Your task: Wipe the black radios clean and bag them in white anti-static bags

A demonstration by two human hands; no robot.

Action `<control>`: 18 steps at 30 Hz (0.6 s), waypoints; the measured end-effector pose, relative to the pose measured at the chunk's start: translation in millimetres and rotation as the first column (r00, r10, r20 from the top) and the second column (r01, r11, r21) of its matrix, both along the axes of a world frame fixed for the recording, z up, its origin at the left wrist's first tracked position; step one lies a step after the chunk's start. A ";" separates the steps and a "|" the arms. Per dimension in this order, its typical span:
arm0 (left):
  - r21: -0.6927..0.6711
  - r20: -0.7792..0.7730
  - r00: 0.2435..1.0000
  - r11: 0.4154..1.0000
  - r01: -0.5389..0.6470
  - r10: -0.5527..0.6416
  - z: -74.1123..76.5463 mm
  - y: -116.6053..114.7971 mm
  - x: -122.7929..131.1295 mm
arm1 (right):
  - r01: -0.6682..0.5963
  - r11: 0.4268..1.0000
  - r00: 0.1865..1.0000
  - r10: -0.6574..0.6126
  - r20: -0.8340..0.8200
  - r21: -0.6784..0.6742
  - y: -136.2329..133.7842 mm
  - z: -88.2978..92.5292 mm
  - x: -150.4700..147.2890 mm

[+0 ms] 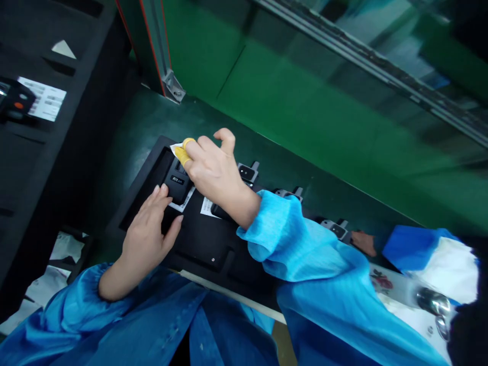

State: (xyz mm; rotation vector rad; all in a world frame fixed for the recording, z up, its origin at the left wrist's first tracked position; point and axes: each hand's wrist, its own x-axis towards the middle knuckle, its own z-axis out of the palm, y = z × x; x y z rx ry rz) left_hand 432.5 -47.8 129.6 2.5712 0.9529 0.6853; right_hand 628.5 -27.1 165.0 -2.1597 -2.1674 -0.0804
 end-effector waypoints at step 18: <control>-0.011 0.010 1.000 1.000 -0.004 0.004 0.6 1.1 -0.4 | 0.100 0.994 0.995 -0.100 0.010 -0.045 -12.4 0.4 -0.1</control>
